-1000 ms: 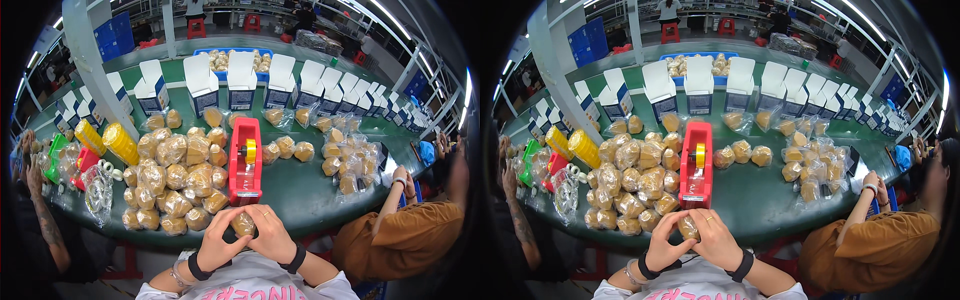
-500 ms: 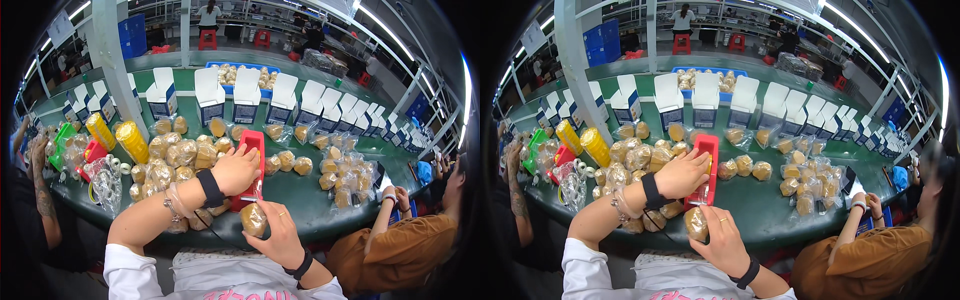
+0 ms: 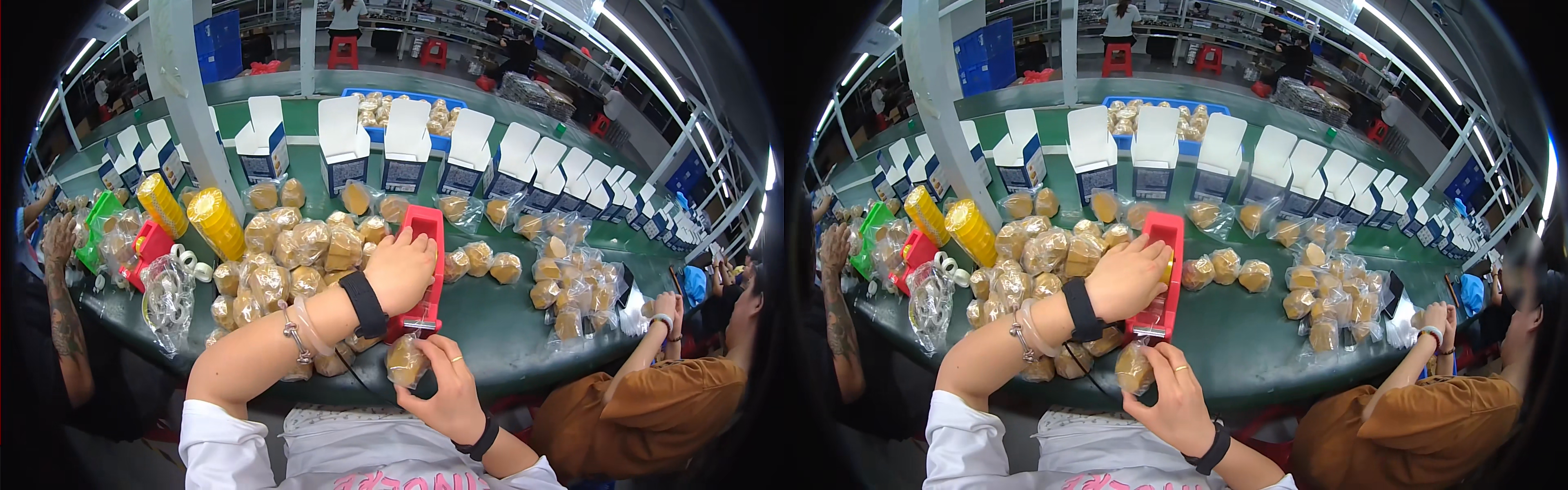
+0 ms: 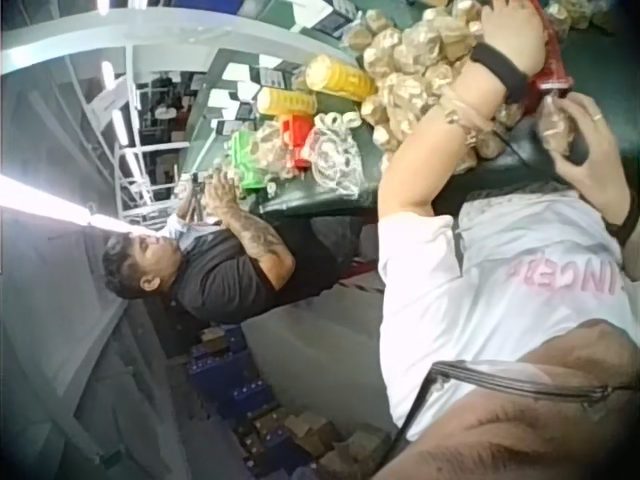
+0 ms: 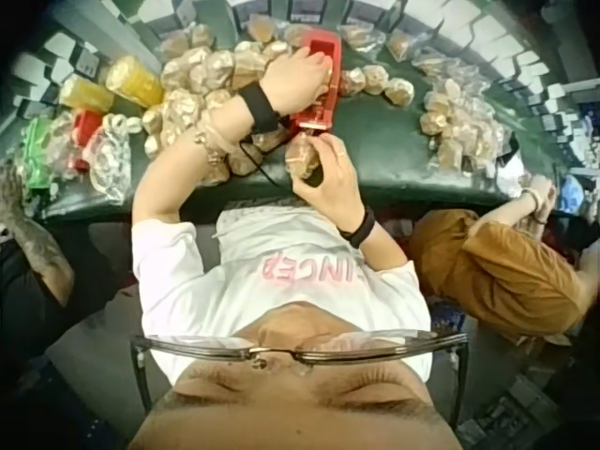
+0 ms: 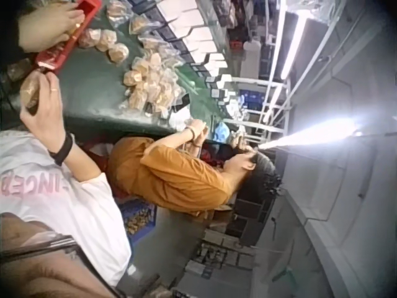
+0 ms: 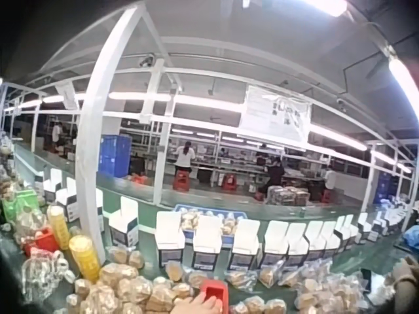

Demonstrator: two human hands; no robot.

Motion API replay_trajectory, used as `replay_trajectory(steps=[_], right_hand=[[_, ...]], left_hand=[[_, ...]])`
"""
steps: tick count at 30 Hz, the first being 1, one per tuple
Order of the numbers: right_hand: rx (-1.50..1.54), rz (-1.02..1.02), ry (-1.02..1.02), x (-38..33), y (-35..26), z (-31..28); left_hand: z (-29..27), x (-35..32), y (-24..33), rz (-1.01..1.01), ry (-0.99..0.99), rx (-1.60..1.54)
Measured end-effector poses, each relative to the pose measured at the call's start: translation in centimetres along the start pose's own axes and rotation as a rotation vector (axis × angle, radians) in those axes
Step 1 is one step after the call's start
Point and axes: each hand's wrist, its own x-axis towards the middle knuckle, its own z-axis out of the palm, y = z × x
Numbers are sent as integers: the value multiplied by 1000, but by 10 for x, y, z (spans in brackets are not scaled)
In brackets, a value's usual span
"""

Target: Sealing plastic bags containing food items with a tape dispenser and placing them into boxes.

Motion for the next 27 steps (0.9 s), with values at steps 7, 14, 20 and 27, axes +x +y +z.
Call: replay_trajectory(steps=[7,14,20,27], right_hand=[[-16,-3,11,-1,3,4],[63,33,-78,-4,5,3],[141,51,-36,-8,19,-2],[154,-33,-68,-5,29,-16]], left_hand=[[9,-3,1,7,65,69],[-3,-4,6,-40,-69,48],[-80,-54,55,-198,8,-298],[-9,-109,78,-355,86,-846]])
